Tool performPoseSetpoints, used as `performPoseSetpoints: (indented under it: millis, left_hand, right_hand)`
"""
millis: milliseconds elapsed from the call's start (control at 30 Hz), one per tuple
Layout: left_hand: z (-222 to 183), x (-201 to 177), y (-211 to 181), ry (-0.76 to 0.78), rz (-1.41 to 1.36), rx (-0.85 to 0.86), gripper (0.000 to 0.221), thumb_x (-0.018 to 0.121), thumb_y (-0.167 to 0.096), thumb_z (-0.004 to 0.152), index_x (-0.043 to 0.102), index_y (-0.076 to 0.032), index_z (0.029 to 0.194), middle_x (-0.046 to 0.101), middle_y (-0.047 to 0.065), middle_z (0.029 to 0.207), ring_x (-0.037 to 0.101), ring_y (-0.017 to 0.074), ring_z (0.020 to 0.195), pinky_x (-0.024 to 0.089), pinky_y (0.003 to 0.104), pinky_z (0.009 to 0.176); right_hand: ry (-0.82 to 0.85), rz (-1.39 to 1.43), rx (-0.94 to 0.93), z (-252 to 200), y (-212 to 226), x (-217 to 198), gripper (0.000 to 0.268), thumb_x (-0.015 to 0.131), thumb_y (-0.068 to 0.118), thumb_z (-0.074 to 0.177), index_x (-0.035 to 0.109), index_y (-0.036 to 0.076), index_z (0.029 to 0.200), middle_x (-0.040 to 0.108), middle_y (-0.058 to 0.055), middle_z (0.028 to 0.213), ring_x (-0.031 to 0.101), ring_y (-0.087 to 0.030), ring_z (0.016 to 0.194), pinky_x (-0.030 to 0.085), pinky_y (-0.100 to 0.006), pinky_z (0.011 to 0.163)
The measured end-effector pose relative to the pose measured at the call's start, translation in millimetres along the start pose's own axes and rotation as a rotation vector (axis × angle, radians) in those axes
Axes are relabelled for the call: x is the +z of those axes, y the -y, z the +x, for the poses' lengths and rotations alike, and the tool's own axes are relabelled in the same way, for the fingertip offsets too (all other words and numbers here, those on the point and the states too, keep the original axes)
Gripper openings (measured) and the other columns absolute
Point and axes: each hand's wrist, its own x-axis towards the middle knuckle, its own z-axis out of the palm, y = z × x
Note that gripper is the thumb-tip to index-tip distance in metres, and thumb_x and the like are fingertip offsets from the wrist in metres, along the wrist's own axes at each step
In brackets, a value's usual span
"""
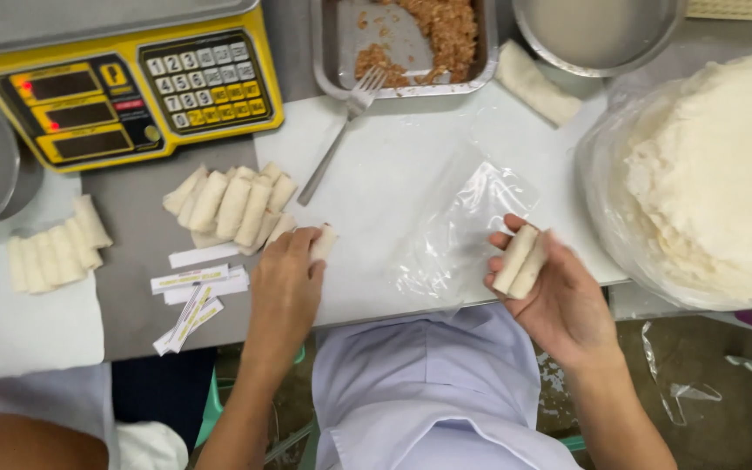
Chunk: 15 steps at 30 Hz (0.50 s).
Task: The person picks up spring rolls from a table and places them into a clear plastic bag.
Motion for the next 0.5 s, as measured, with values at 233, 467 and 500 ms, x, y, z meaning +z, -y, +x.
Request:
performPoseSetpoints:
  millis: [233,467,500]
  left_hand:
    - [22.1,13.3,-87.9,0.151,-1.144,0.067,0.049,0.084,-0.003,0.08,0.069,-0.001,0.127,0.075,0.018,0.112,0.074,0.0236,0.096,0.065,0.034,0.081]
    - [43.3,34.7,-124.9,0.288,-0.999,0.298,0.042,0.08,0.001,0.085,0.069,0.004,0.125,0.072,0.019,0.107,0.075,0.0256,0.092,0.066,0.031,0.076]
    - [45.1,35.2,-125.8,0.305,-0.972,0.297,0.041,0.08,0.001,0.084,0.069,0.005,0.124,0.072,0.018,0.106,0.075,0.0251,0.091,0.066,0.03,0.076]
  right_hand:
    - [-0.005,-0.031,-0.052,-18.2,8.3,40.9,0.054,0.056,0.003,0.087,0.045,0.001,0.14,0.061,-0.022,0.142,0.066,-0.039,0.119,0.055,-0.051,0.099]
    - [0.111,-0.034,-0.144,-23.0,19.2,44.8,0.051,0.054,0.008,0.093,0.047,-0.006,0.141,0.067,-0.026,0.123,0.073,-0.037,0.104,0.06,-0.054,0.092]
    - [0.083,-0.031,-0.13,-22.3,19.3,44.8,0.053,0.054,0.008,0.093,0.046,-0.005,0.143,0.066,-0.026,0.128,0.071,-0.039,0.108,0.059,-0.056,0.093]
